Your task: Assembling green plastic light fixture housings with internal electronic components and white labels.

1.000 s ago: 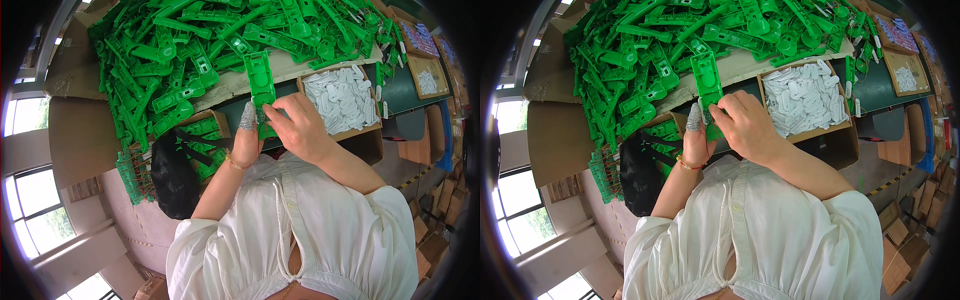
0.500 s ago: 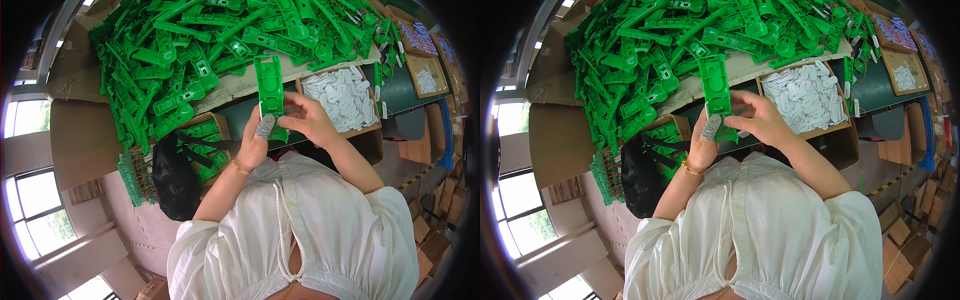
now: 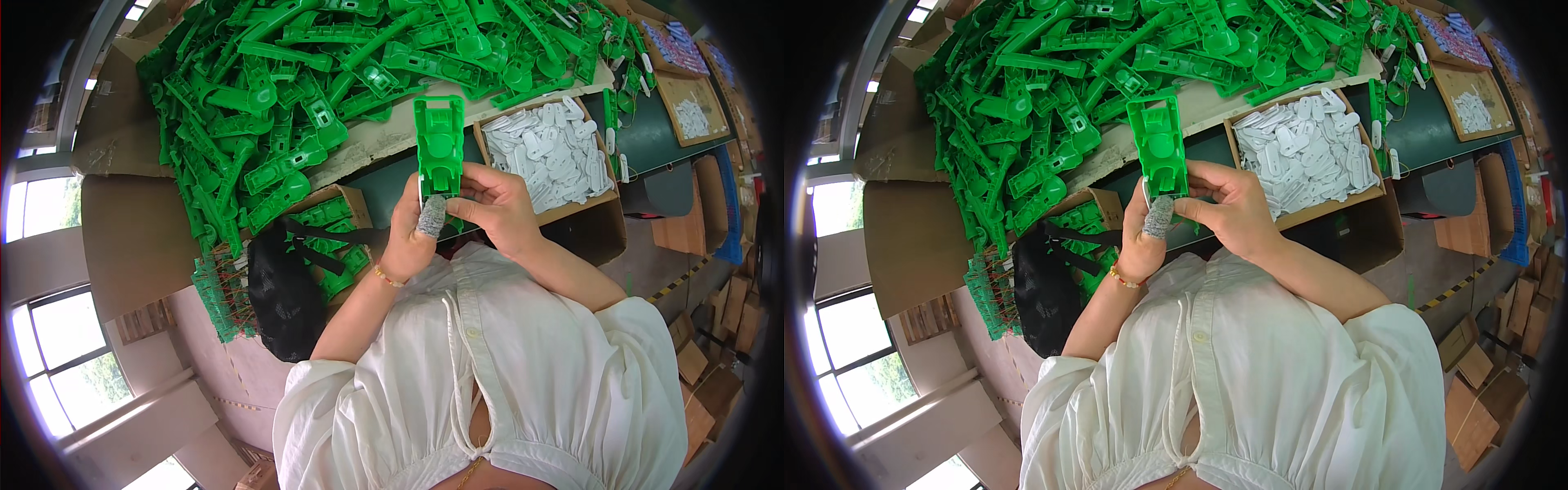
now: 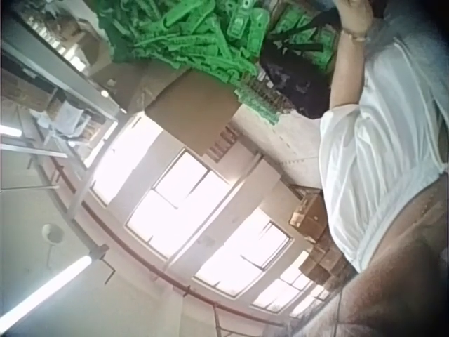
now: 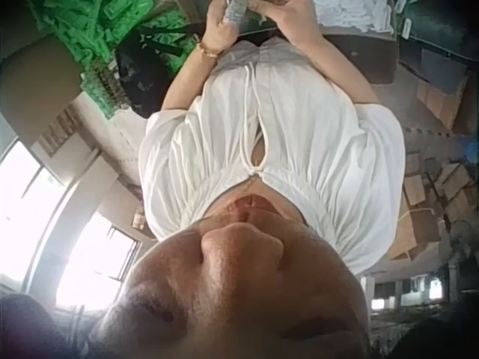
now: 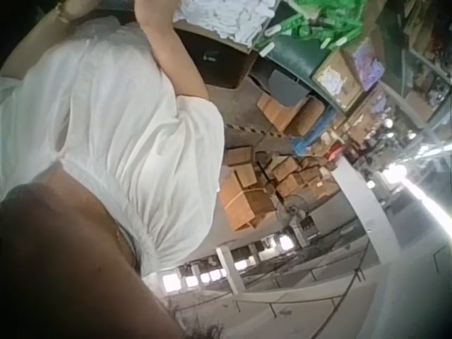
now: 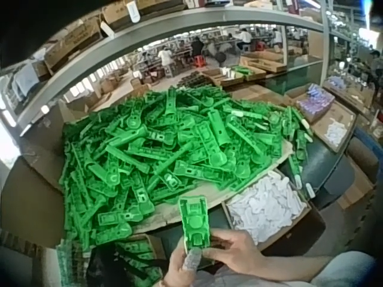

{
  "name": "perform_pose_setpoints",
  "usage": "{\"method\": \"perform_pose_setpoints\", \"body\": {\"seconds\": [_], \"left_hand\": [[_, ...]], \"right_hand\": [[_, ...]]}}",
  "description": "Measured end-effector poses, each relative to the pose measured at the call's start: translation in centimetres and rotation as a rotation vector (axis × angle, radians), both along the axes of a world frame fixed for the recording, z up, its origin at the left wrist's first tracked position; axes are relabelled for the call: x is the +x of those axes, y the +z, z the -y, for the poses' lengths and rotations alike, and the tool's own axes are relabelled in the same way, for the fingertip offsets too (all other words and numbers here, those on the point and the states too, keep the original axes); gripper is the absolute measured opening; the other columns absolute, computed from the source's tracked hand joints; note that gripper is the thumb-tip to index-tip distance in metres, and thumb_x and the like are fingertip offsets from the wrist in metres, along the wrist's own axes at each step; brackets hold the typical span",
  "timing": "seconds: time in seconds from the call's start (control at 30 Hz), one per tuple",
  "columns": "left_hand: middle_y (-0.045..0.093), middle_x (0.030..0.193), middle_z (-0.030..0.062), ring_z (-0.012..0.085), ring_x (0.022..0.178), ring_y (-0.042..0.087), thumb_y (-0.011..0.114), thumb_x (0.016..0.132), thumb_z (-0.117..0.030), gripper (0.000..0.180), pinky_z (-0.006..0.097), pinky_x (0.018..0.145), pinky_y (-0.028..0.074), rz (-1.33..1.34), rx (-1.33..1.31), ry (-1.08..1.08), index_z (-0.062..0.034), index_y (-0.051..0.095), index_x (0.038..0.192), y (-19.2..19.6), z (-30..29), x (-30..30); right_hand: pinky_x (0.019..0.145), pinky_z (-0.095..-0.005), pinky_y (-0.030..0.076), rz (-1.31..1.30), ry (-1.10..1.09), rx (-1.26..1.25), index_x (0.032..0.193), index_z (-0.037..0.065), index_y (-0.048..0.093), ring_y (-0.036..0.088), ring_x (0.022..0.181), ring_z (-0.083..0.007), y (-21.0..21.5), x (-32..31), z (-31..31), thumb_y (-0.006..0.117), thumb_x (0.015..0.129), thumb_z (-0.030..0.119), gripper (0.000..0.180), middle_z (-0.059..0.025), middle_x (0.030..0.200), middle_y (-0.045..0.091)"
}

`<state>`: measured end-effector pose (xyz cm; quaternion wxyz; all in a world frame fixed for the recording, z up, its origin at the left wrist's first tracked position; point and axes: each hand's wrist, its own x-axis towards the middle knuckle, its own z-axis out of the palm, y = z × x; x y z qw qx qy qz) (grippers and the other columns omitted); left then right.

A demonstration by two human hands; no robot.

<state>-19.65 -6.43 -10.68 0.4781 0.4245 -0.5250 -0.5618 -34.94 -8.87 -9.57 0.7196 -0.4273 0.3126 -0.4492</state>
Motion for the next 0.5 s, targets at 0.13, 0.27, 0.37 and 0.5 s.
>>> {"method": "perform_pose_setpoints", "body": {"seconds": [0.13, 0.27, 0.37, 0.5], "left_hand": [[0.058, 0.099, 0.0038, 0.012, 0.085, 0.055, 0.046, 0.087, -0.013, 0.03, 0.026, 0.072, 0.046, -0.061, -0.071, 0.034, -0.0032, 0.045, 0.116, -1.3, 0.3, -0.3], [0.057, 0.103, 0.0061, 0.0125, 0.089, 0.054, 0.047, 0.088, -0.015, 0.031, 0.027, 0.075, 0.047, 0.003, -0.124, 0.012, -0.0019, 0.045, 0.116, -1.2, 0.3, -0.1], [0.057, 0.111, 0.0096, 0.0151, 0.097, 0.054, 0.046, 0.09, -0.031, 0.04, 0.025, 0.075, 0.042, -0.046, 0.032, -0.041, -0.0044, 0.046, 0.12, 0.4, 0.3, -0.2], [0.054, 0.117, 0.0123, 0.0181, 0.101, 0.053, 0.041, 0.091, -0.034, 0.044, 0.027, 0.077, 0.042, -0.443, 0.178, -0.097, -0.0042, 0.043, 0.124, 1.2, 0.5, -0.6]], "right_hand": [[0.08, -0.0266, 0.049, -0.139, -0.042, -0.19, 0.118, -0.006, 0.05, 0.058, 0.091, -0.0142, -0.5, 0.2, -0.2, 0.063, 0.078, -0.003, 0.042, -0.0101, 0.102, 0.059], [0.081, -0.0264, 0.048, -0.121, -0.096, -0.225, 0.119, -0.005, 0.049, 0.058, 0.091, -0.0142, -0.7, 0.5, -0.4, 0.062, 0.079, -0.002, 0.042, -0.0104, 0.103, 0.059], [0.082, -0.0262, 0.048, -0.141, -0.024, -0.164, 0.12, -0.005, 0.048, 0.057, 0.094, -0.0139, -0.3, -0.3, 0.1, 0.062, 0.079, -0.001, 0.044, -0.0103, 0.106, 0.058], [0.077, -0.0257, 0.049, -0.005, -0.031, -0.121, 0.12, -0.003, 0.048, 0.058, 0.089, -0.0124, 0.4, -0.8, 0.7, 0.062, 0.081, 0.004, 0.042, -0.0074, 0.103, 0.06]]}}
